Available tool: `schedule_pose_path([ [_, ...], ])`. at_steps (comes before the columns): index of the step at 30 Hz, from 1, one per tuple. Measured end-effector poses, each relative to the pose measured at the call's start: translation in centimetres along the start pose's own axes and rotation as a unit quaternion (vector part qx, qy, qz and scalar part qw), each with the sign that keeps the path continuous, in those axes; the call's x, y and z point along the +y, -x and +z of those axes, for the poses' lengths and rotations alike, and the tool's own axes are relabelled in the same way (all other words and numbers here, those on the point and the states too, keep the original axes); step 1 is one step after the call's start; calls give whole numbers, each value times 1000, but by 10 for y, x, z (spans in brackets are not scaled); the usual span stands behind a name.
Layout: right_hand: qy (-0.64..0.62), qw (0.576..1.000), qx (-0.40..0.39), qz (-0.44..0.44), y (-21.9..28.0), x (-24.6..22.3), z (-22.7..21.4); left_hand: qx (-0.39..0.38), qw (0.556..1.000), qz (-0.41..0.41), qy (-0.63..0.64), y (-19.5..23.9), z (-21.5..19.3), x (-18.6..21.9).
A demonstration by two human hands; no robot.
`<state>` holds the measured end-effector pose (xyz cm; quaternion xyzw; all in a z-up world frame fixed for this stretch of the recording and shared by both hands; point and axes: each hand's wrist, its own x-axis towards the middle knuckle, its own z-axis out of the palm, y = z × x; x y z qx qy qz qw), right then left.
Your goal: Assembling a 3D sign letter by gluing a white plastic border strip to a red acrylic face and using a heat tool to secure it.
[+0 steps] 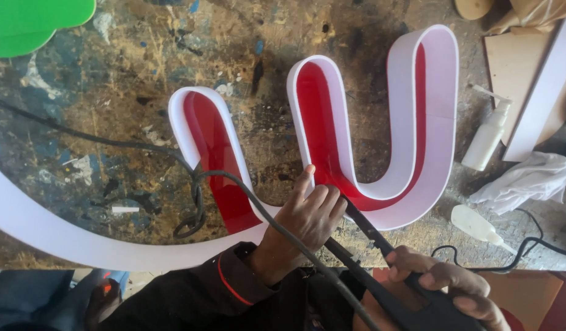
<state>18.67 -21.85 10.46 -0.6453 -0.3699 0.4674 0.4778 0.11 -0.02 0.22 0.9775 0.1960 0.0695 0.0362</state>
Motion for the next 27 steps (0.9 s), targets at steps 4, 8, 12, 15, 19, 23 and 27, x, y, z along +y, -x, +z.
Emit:
schedule_pose_path([
  [4, -299, 951, -55, 52, -10, 14, -32, -11, 999, -15, 27, 2, 10, 6],
  [8, -125, 991, 3, -45, 2, 20, -22, -1, 999, -12, 34, 1, 12, 6],
  [12, -186, 959, -61, -207, -26, 31, -18, 2, 1000, -11, 15, 0, 11, 7],
  [15, -76, 919, 305, -238, -39, 9, 92, 9, 1000, -9, 16, 0, 14, 6],
  [19, -33, 970, 54, -233, -26, 16, 27, 1, 1000, -10, 19, -1, 11, 6],
  [23, 19, 965, 112, -238, -25, 13, 20, -4, 1000, -9, 16, -1, 13, 6],
  [27, -8, 900, 324, -290, -55, 13, 91, 6, 1000, -14, 25, 0, 15, 8],
])
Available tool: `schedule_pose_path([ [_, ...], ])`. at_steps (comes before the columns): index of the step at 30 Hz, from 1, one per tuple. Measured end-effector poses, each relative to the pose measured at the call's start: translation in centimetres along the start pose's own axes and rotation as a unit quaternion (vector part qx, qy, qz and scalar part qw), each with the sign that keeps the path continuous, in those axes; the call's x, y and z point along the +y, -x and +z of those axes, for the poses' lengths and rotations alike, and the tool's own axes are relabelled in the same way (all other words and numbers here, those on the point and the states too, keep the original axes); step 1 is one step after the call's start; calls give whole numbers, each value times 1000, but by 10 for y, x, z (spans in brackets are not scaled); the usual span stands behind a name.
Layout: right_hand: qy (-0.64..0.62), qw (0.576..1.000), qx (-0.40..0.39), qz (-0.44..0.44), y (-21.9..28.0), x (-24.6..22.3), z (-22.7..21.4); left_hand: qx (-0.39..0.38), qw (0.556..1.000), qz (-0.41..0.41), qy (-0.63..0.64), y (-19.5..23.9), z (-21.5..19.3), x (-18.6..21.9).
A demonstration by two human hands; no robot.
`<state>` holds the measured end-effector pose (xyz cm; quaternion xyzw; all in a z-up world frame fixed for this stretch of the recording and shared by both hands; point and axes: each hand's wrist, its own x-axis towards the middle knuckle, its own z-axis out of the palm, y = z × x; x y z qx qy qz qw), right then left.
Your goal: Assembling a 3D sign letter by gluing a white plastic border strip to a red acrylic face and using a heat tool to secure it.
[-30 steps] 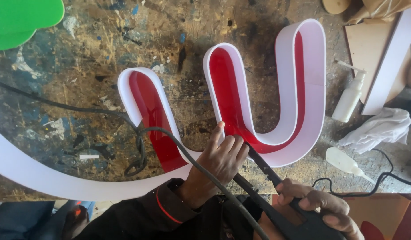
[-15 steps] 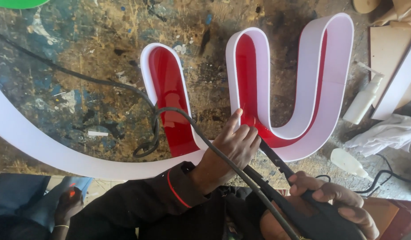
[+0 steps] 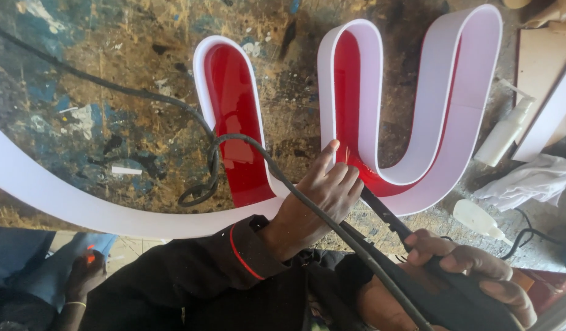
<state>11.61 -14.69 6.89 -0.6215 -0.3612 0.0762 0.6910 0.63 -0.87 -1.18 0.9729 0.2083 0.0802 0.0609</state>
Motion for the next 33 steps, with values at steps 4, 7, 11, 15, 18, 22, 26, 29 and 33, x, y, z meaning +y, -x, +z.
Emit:
schedule_pose_path([
  [4, -42, 995, -87, 17, -13, 2, -47, 4, 1000, -1, 8, -1, 4, 0],
  [7, -42, 960, -270, 56, -44, 0, -95, 21, 999, -11, 27, 0, 7, 3],
  [11, -138, 906, -319, 242, -48, -14, -104, 13, 1000, 0, 24, -1, 7, 2],
  [15, 1, 1000, -7, 10, -4, -4, 0, 14, 1000, -5, 24, -1, 7, 3],
  [18, -3, 1000, 14, 13, -5, -3, 8, 14, 1000, -6, 27, -1, 9, 4],
  [22, 186, 979, 69, -52, 5, 6, 27, 18, 999, -11, 30, 0, 10, 4],
  [26, 135, 986, 92, -39, 11, 14, 25, 14, 1000, -10, 22, -1, 10, 5],
  [29, 121, 990, 63, -25, 6, 7, -1, 15, 1000, -12, 16, -1, 9, 5],
  [33, 223, 960, 111, -128, 6, 28, 40, 12, 1000, -11, 3, 0, 9, 4],
])
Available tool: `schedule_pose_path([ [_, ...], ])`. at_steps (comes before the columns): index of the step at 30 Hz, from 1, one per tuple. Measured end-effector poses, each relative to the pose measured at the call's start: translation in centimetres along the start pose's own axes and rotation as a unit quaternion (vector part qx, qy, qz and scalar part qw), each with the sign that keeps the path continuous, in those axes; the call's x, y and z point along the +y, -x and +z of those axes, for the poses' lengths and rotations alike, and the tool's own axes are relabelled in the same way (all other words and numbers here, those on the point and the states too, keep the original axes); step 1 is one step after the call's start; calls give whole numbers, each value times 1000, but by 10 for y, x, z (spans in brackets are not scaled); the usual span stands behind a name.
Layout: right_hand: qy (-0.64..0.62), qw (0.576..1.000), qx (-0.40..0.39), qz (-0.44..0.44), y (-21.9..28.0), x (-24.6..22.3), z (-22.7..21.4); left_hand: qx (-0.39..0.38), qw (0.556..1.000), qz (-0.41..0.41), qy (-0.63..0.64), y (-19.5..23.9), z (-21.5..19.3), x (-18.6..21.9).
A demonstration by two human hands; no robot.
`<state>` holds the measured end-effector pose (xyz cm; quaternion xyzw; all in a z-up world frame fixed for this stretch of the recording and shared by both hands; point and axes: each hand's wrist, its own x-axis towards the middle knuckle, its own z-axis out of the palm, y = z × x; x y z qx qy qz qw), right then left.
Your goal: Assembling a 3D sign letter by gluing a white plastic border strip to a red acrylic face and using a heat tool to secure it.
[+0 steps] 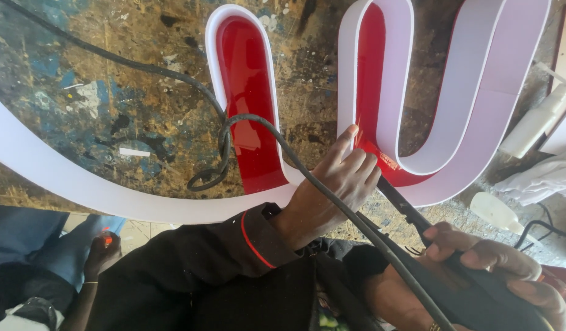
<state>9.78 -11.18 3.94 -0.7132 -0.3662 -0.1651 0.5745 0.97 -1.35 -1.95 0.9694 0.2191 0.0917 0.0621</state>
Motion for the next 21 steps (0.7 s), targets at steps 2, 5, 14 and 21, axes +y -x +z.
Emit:
schedule_pose_path([
  [2, -83, 994, -62, 35, -14, -4, -23, 0, 1000, 0, 9, 1, 2, 1],
  [5, -119, 986, -93, 73, -6, -7, -24, 5, 1000, -5, 19, 0, 2, 1],
  [14, -81, 984, 2, 160, 20, 18, -54, 15, 1000, -7, 15, 0, 4, 1],
  [21, -78, 988, 19, 134, 12, -1, -26, 22, 999, -7, 23, 1, 2, 0],
])
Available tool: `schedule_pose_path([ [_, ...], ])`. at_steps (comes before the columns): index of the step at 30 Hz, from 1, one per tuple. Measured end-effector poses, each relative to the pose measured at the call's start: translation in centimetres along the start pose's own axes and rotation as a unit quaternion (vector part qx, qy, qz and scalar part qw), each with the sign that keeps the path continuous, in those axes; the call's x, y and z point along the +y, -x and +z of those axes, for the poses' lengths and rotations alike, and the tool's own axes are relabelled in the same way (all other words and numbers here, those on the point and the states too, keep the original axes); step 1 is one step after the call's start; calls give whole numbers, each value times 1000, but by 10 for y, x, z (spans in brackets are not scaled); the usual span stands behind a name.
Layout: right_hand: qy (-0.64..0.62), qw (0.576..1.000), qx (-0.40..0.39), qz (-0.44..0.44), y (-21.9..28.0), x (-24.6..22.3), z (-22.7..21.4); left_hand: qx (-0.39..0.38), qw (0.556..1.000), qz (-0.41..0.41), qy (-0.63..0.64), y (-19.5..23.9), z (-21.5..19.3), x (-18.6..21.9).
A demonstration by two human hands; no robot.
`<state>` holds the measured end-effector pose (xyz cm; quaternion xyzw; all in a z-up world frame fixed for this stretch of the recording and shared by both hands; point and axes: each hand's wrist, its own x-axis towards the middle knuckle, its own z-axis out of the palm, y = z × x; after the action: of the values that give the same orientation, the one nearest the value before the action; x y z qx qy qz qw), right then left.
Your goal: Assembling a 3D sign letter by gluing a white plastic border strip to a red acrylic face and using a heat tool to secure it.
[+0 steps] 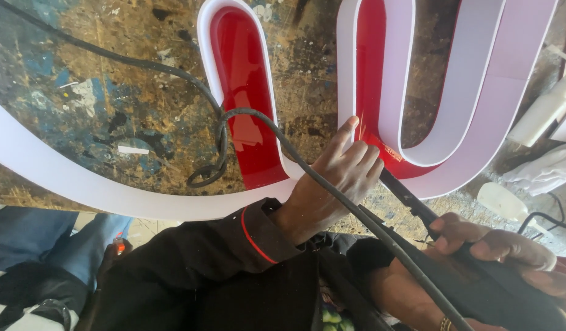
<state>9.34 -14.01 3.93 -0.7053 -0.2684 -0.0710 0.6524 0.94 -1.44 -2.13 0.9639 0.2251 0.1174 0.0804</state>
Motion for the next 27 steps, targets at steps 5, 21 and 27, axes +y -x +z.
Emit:
schedule_pose_path([
  [5, 126, 988, 72, 48, -4, -6, 9, -6, 1000, 3, -7, 0, 0, 0],
  [21, 36, 999, 2, 10, -15, -19, 59, 22, 1000, -7, 8, 0, 4, 1],
  [27, -41, 999, -15, -31, -30, -38, 51, 70, 997, -13, 20, -3, 4, -2],
])
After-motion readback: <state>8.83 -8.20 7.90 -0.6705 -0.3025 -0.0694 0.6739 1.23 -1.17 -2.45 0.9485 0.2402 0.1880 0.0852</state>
